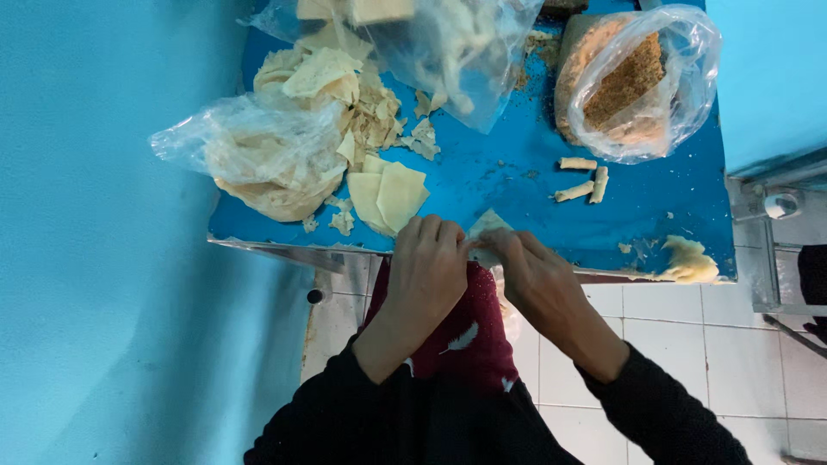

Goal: The person sits at a blue table and rolls thin square dough sheets into small cylindrical snack rolls by hand, placing each finished roll in a pile on the table. They occasionally reach into a plastic bag of brown powder and take dough pieces from a plastic bag while working through the sheets one at a time.

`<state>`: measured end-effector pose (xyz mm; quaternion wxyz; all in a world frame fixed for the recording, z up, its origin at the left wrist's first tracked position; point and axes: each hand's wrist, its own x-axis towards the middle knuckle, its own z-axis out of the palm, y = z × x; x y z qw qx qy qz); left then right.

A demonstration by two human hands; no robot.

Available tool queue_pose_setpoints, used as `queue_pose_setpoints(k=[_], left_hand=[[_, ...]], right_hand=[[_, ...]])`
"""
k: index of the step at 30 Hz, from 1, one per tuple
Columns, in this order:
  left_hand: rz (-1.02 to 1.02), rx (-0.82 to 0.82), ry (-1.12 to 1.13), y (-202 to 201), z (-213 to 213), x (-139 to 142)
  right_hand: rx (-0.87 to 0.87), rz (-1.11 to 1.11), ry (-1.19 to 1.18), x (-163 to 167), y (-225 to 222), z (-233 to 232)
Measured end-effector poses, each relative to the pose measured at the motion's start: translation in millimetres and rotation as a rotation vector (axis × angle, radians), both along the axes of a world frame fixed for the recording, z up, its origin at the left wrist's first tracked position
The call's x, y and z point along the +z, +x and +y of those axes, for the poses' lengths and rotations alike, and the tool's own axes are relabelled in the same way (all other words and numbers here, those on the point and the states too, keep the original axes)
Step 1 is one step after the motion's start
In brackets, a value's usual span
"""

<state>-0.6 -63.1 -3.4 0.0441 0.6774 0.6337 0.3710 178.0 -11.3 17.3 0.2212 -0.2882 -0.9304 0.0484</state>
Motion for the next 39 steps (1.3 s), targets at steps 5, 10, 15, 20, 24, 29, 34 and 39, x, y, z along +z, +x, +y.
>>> queue_pose_setpoints(k=[5, 10, 15, 20, 24, 29, 34, 39], left_hand=[[-0.027, 0.001, 0.01, 1, 1, -1], [-0.028, -0.022, 0.018, 2, 1, -1], [-0.17, -0.041, 0.018, 9, -1, 2], [-0.338, -0.1, -0.063, 9, -8, 5], [-0.428, -0.13, -0.039, 10, -12, 5], [-0.474, -0.133, -0.045, 10, -13, 4], [-0.529, -0.123, -0.085, 9, -14, 4], [-0.601, -0.129, -0.132, 8, -16, 5]], right_hand=[[-0.082, 0.02, -0.027, 7, 6, -4], [-0.253, 0.12, -0.272, 23, 17, -2], [-0.276, 0.048, -0.164, 18, 13, 0], [-0.281, 0.003, -0.157, 18, 10, 0], [-0.244, 0.018, -0.162, 23, 13, 1], [-0.309, -0.091, -0.191, 18, 10, 1], [-0.276, -0.128, -0.078, 13, 9, 1], [-0.249, -0.078, -0.106, 19, 10, 0]])
